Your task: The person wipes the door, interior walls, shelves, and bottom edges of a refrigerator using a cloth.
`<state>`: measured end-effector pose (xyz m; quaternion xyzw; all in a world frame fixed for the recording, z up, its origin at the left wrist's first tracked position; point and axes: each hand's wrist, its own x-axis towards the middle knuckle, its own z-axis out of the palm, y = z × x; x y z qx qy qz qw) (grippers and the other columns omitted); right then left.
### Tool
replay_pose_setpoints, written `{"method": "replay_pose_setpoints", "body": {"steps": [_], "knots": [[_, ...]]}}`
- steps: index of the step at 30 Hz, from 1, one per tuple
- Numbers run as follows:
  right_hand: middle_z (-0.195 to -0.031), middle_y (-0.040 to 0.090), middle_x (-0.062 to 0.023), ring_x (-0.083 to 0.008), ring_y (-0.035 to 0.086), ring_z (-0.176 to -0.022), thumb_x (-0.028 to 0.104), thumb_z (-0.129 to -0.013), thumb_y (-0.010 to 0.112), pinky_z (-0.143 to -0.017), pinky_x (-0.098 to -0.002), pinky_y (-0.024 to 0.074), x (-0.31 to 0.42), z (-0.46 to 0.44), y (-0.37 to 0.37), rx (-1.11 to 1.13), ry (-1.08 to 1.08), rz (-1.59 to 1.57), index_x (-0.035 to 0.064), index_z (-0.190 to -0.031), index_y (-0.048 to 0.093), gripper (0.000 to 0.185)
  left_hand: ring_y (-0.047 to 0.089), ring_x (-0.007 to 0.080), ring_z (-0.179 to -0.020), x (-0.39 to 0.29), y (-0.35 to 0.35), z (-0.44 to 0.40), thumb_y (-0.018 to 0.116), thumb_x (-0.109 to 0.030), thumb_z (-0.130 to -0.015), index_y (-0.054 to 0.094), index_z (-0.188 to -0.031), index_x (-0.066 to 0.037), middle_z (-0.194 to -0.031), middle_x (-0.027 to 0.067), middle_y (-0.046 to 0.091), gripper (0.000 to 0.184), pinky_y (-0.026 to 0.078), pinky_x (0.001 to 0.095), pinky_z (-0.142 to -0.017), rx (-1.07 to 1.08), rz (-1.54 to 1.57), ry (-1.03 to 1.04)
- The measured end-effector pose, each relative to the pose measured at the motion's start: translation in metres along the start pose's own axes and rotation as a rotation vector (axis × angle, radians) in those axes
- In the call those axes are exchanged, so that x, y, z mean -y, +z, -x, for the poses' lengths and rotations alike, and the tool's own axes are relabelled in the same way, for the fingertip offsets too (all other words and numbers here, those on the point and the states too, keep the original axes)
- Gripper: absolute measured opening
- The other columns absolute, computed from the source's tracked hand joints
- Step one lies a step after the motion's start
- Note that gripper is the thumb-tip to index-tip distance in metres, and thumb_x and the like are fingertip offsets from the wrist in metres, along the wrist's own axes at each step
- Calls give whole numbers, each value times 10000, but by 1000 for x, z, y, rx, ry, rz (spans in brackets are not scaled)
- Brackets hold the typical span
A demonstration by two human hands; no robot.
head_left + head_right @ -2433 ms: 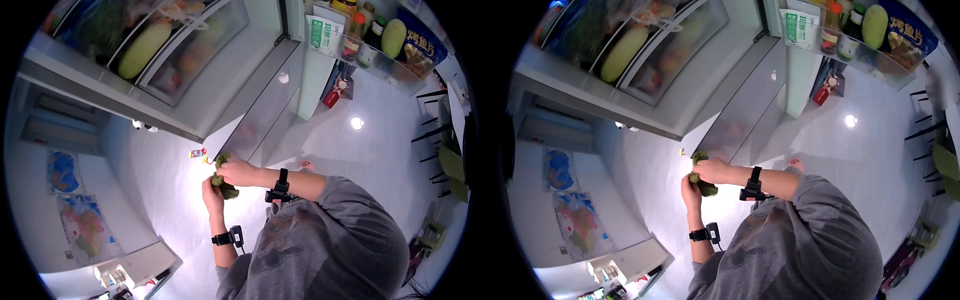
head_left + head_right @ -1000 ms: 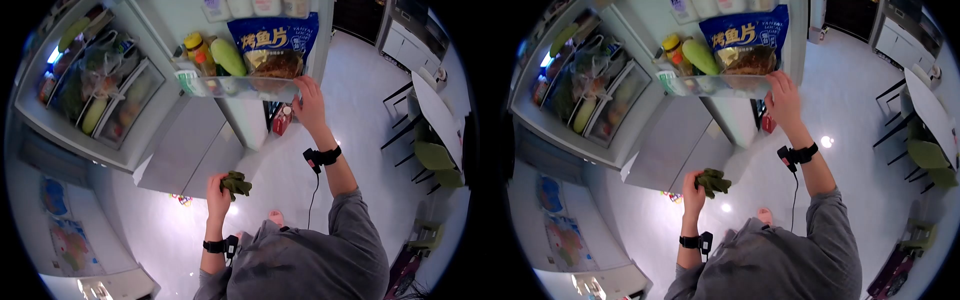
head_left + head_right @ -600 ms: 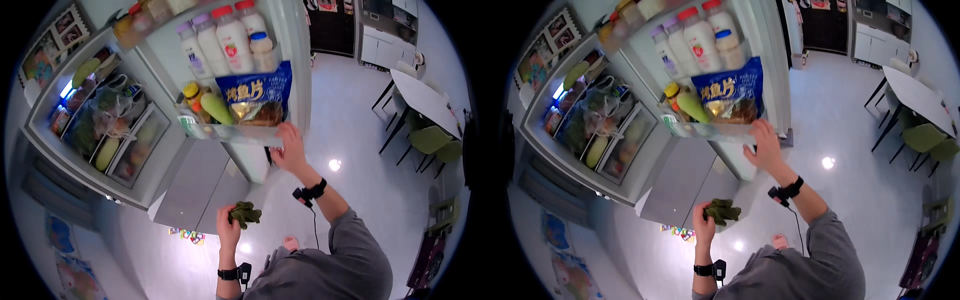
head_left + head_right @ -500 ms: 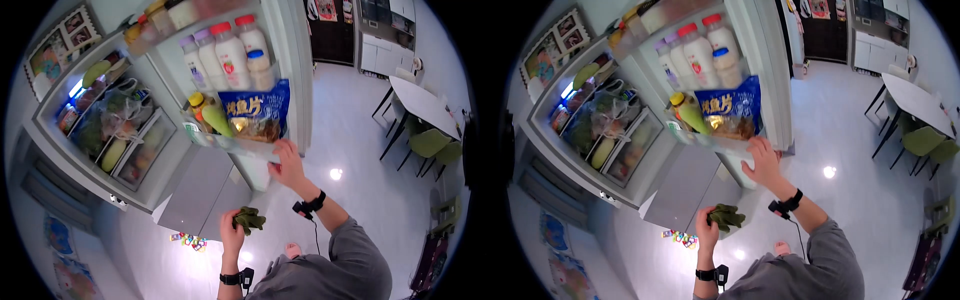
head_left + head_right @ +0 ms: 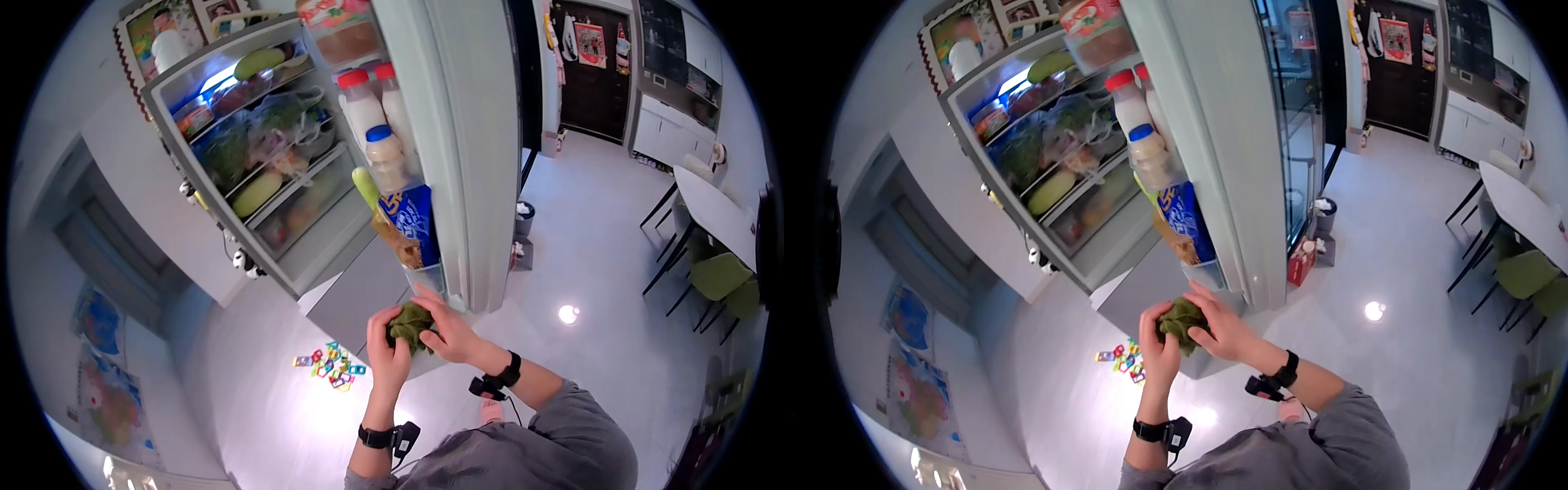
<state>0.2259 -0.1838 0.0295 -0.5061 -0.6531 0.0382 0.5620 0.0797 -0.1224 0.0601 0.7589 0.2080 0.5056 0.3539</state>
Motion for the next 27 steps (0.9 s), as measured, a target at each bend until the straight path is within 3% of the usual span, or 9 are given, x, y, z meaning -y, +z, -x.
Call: {"method": "replay_pose_setpoints", "body": {"steps": [1, 3, 6, 7, 9, 12, 23, 25, 27], "knots": [[-1342, 442, -210, -351, 430, -1255, 277, -873, 637, -1033, -430, 356, 7, 9, 13, 7, 7, -15, 10, -1300, 424, 546, 553, 331, -1070, 1, -6, -2, 443, 84, -725, 560, -1107, -6, -1127, 164, 568, 409, 436, 379, -945, -2, -11, -14], [-1331, 449, -220, -308, 439, -1261, 213, -902, 611, -1033, -396, 363, 23, 31, 36, 51, 399, -431, -6, -1388, 297, 618, 504, 347, -1160, 5, -17, -5, 481, 36, -762, 539, -1182, -11, -1232, 184, 524, 426, 391, 393, -1003, 159, 150, -67], [-1249, 524, -188, -256, 508, -1181, 129, -897, 593, -994, -368, 404, 4, 62, 53, 67, 560, -401, -2, -1382, 284, 589, 418, 363, -1261, 19, -22, -9, 528, -32, -797, 485, -1270, -13, -1340, 204, 445, 475, 316, 413, -1067, 156, -99, 102], [-1217, 547, -184, -251, 532, -1152, 123, -896, 591, -983, -362, 417, 0, 70, 56, 78, 623, -354, 4, -1379, 287, 582, 333, 315, -1350, 34, -27, -10, 506, -34, -814, 362, -1401, -31, -1431, 179, 371, 605, 239, 397, -1119, 170, -98, 72], [-1160, 580, -182, -245, 568, -1102, 129, -899, 587, -942, -346, 444, -17, 87, 60, -69, 673, -387, 5, -1349, 334, 531, 376, 276, -1308, 63, -26, -15, 503, -103, -889, 238, -1468, -35, -1407, 152, 391, 641, 288, 387, -1087, 73, -79, -13], [-1126, 596, -182, -248, 593, -1058, 156, -902, 589, -894, -334, 465, -28, 75, 42, -93, 835, -294, 9, -1326, 362, 503, 317, 304, -1341, 88, -23, -27, 466, -180, -950, 188, -1457, 14, -1464, 200, 285, 610, 253, 397, -1096, -93, 80, -204], [-1080, 617, -154, -229, 608, -971, 147, -894, 585, -826, -329, 475, -161, -22, 86, -128, 756, -400, 36, -1273, 403, 435, 410, 235, -1285, 160, -107, -76, 148, -505, -1021, 377, -1387, -35, -1363, 99, 464, 638, 290, 366, -1070, -440, 50, -305], [-1068, 623, -148, -233, 612, -961, 132, -890, 586, -818, -325, 479, -175, -45, 91, -107, 679, -321, 38, -1272, 399, 436, 386, 238, -1315, 165, -114, -78, 167, -572, -998, 379, -1398, -53, -1397, 101, 446, 688, 268, 389, -1091, -516, 26, -264], [-1074, 627, -146, -246, 619, -962, 126, -886, 592, -819, -327, 480, -188, -66, 95, -88, 609, -374, 45, -1274, 400, 441, 240, 254, -1413, 171, -124, -80, 114, -594, -983, 183, -1502, -78, -1532, 85, 274, 735, 153, 379, -1155, -474, 117, -303]]}}
